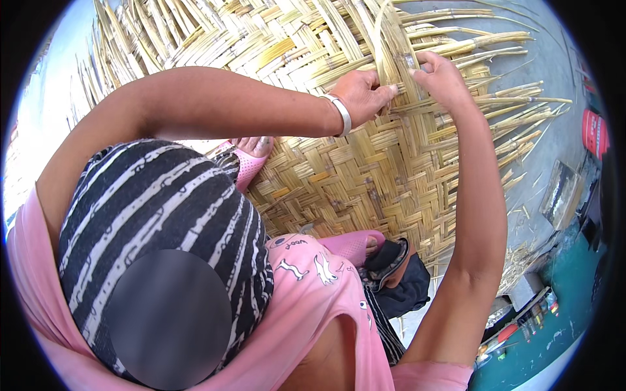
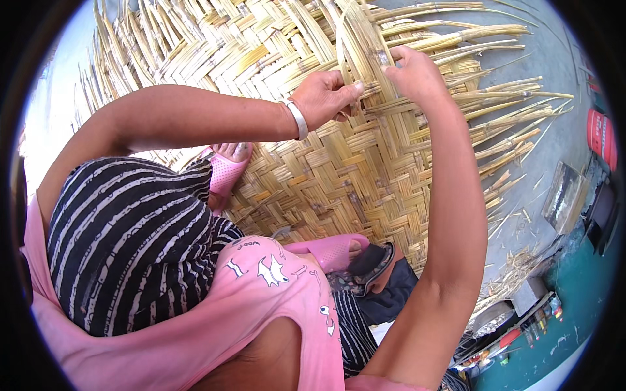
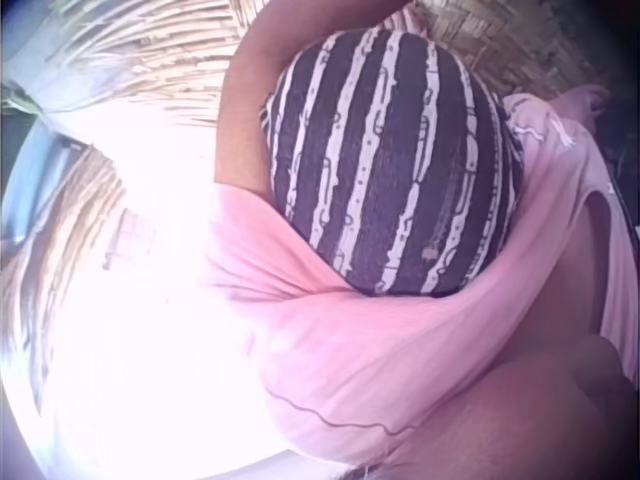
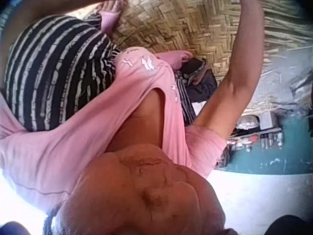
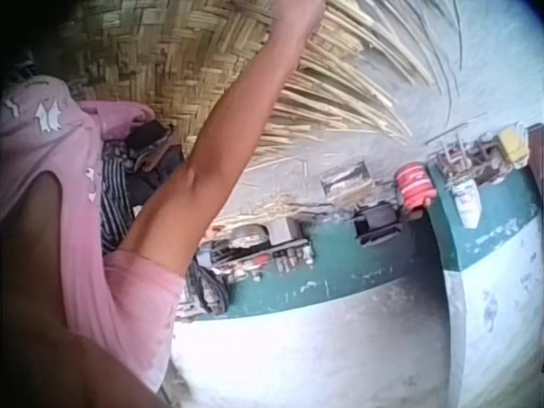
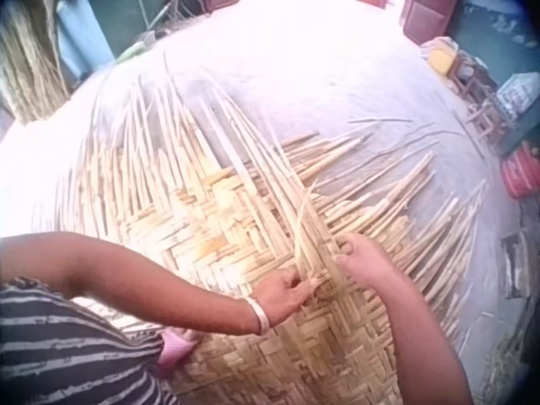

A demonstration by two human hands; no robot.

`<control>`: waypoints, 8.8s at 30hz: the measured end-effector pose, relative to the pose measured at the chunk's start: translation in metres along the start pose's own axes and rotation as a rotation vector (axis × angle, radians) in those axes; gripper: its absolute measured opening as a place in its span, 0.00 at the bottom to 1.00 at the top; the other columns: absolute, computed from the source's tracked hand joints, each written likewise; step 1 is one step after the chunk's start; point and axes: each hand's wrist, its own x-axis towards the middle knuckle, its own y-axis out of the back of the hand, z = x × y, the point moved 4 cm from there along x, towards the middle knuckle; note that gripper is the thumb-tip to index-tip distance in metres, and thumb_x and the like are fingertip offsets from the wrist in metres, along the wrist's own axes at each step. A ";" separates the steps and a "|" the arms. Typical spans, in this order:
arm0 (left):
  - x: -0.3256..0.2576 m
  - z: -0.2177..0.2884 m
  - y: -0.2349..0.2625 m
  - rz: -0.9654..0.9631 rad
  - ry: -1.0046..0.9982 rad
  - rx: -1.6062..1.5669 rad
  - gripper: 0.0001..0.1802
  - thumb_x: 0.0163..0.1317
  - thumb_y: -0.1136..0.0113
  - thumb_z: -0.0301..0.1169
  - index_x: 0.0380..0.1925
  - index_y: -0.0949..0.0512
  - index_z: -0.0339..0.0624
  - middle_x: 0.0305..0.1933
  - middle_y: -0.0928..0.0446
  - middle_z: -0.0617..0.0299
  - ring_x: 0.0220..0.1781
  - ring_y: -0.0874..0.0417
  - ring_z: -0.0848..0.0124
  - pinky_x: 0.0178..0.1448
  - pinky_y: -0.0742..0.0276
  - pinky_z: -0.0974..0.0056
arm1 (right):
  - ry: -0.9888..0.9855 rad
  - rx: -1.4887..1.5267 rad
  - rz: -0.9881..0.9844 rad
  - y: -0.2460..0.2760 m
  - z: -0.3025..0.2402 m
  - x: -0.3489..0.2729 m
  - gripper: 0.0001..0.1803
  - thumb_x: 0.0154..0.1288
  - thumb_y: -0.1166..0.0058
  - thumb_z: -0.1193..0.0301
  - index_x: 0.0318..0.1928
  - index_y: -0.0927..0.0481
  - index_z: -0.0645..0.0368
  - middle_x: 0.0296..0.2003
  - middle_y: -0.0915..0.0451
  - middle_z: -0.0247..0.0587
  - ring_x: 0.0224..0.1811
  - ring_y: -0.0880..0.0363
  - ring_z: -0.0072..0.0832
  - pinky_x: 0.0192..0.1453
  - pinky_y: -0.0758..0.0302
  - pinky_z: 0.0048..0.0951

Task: The person weaves a basket by hand, interlacing dried palm fronds in an over-under pattern. They repeatedly pull and press the fronds to tighten the weave and occasionally adjust the mat on the floor.

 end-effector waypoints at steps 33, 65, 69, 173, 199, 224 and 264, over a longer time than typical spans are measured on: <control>0.079 0.043 -0.043 -0.281 0.027 0.689 0.17 0.56 0.37 0.41 0.39 0.21 0.40 0.26 0.22 0.62 0.21 0.22 0.74 0.26 0.22 0.69 | 0.206 0.633 -0.053 0.065 -0.089 -0.071 0.28 0.61 0.49 0.74 0.61 0.39 0.63 0.47 0.27 0.42 0.42 0.24 0.24 0.45 0.26 0.24; 0.069 0.113 -0.026 -0.490 0.062 -0.137 0.19 0.58 0.39 0.44 0.42 0.25 0.43 0.43 0.22 0.59 0.52 0.24 0.68 0.55 0.27 0.58 | -0.391 1.180 0.302 0.027 0.121 -0.164 0.31 0.64 0.51 0.69 0.63 0.45 0.69 0.58 0.36 0.52 0.51 0.24 0.34 0.47 0.23 0.30; 0.082 0.110 -0.029 -0.407 0.103 0.019 0.17 0.59 0.39 0.42 0.45 0.25 0.47 0.44 0.21 0.61 0.48 0.21 0.70 0.51 0.24 0.60 | -0.414 1.272 0.342 0.028 0.134 -0.153 0.27 0.65 0.52 0.69 0.60 0.40 0.67 0.49 0.27 0.45 0.43 0.22 0.28 0.41 0.22 0.26; 0.112 0.120 -0.066 -0.589 -0.027 0.061 0.19 0.64 0.45 0.35 0.48 0.29 0.32 0.45 0.22 0.50 0.46 0.18 0.63 0.51 0.19 0.64 | -0.216 0.784 0.064 0.049 0.099 -0.123 0.16 0.68 0.53 0.63 0.53 0.27 0.55 0.43 0.24 0.28 0.46 0.27 0.19 0.50 0.29 0.25; 0.101 0.087 -0.038 -0.390 0.095 -0.077 0.16 0.60 0.40 0.33 0.43 0.24 0.32 0.42 0.21 0.50 0.43 0.17 0.61 0.45 0.17 0.63 | -0.301 0.985 0.130 0.036 0.115 -0.128 0.13 0.69 0.53 0.64 0.49 0.27 0.55 0.43 0.22 0.33 0.46 0.22 0.23 0.46 0.24 0.19; 0.115 0.131 -0.108 -0.787 0.041 -0.030 0.13 0.63 0.44 0.36 0.44 0.24 0.44 0.33 0.19 0.62 0.32 0.18 0.71 0.34 0.23 0.66 | -0.208 0.525 0.020 0.043 0.081 -0.119 0.15 0.62 0.45 0.56 0.41 0.23 0.52 0.27 0.26 0.20 0.28 0.32 0.11 0.29 0.36 0.16; 0.108 0.084 -0.103 -0.698 0.154 0.188 0.17 0.63 0.44 0.43 0.42 0.23 0.40 0.35 0.21 0.64 0.35 0.21 0.77 0.42 0.23 0.71 | -0.174 0.458 0.461 0.038 0.082 -0.132 0.13 0.61 0.44 0.64 0.37 0.21 0.62 0.26 0.23 0.29 0.30 0.29 0.15 0.38 0.29 0.23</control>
